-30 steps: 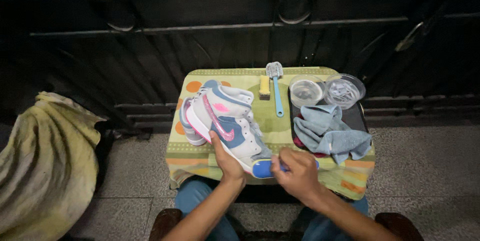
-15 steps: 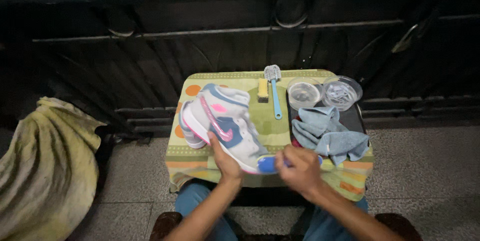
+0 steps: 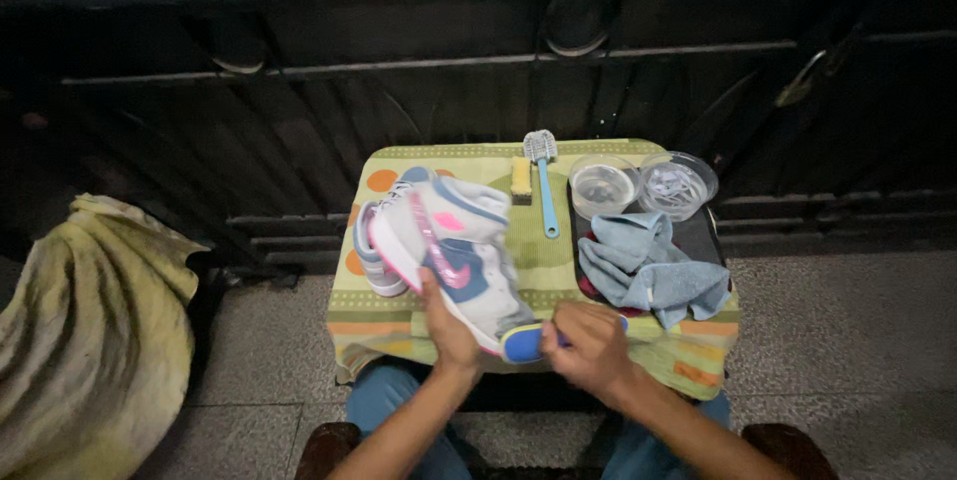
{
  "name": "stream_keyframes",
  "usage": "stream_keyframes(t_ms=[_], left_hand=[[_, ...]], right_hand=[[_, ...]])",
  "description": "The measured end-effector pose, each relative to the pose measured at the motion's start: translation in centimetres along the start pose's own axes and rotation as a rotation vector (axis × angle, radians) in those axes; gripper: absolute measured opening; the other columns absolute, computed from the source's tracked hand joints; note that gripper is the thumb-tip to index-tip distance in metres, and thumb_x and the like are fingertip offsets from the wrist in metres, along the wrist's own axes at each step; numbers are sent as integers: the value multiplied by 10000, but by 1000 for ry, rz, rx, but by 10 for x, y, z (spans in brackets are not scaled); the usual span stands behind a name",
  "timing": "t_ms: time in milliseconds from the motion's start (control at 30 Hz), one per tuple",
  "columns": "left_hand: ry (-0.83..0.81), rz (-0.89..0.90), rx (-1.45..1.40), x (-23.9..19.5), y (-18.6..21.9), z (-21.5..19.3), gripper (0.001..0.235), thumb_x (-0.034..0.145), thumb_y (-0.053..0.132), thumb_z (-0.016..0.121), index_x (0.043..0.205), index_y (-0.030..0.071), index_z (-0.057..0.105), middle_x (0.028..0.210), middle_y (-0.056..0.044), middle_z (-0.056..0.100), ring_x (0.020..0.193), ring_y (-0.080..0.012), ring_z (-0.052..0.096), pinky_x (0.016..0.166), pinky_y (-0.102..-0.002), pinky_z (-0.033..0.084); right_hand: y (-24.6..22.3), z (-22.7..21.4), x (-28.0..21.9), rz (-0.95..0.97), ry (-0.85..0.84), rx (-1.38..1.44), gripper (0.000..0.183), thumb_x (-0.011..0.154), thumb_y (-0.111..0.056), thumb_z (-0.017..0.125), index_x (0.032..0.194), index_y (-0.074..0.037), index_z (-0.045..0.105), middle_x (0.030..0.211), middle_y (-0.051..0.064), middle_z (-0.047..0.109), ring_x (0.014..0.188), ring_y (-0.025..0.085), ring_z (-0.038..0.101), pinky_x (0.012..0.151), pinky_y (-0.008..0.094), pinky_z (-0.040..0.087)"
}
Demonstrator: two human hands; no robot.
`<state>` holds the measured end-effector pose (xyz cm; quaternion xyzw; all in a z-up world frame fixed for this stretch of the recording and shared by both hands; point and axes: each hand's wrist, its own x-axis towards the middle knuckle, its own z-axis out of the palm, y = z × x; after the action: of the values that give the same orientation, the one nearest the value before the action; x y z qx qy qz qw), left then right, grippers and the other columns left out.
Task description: The person scrubs a white and blue high-top sneaker with a blue brush, focusing on the toe box and side panels. They then wipe the shoe with a cloth to remove residue.
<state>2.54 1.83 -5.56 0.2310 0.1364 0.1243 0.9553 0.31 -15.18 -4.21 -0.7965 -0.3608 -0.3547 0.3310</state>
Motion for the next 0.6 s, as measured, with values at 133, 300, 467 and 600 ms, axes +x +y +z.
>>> stream_keyframes(t_ms=[133,300,467,600], left_hand=[[149,138,86,10,8,2,658,968,523,425,1349,17,601,1236,-190,685,1118,-290,656,1014,-430,530],[128,-38,8,-12,9,25,680,942,582,432,1315,45,622,1244,-181,691,1086,-316,666,975,-442,532],[221,84,43,-18,25,55,595,954,603,555,1189,81,718,1135,-145,741,985,-203,722,942,-394,593],[250,33,92,-29,38,74,609,921,628,575,1194,100,714,1117,-138,744,962,-202,731,917,-380,601]], right_hand=[[8,4,-9,114,-3,-132,368,963,-227,554,654,-125,382,547,49,360,443,239,432,471,416,324],[2,8,-4,-126,71,25,302,925,-80,547,638,-110,458,575,20,405,470,199,377,461,389,322],[6,5,3,75,113,-5,407,913,-216,635,566,-165,430,472,53,407,395,328,486,401,365,422],[21,23,-15,31,123,113,357,865,-261,714,563,-215,529,477,-12,468,389,257,486,439,331,450]])
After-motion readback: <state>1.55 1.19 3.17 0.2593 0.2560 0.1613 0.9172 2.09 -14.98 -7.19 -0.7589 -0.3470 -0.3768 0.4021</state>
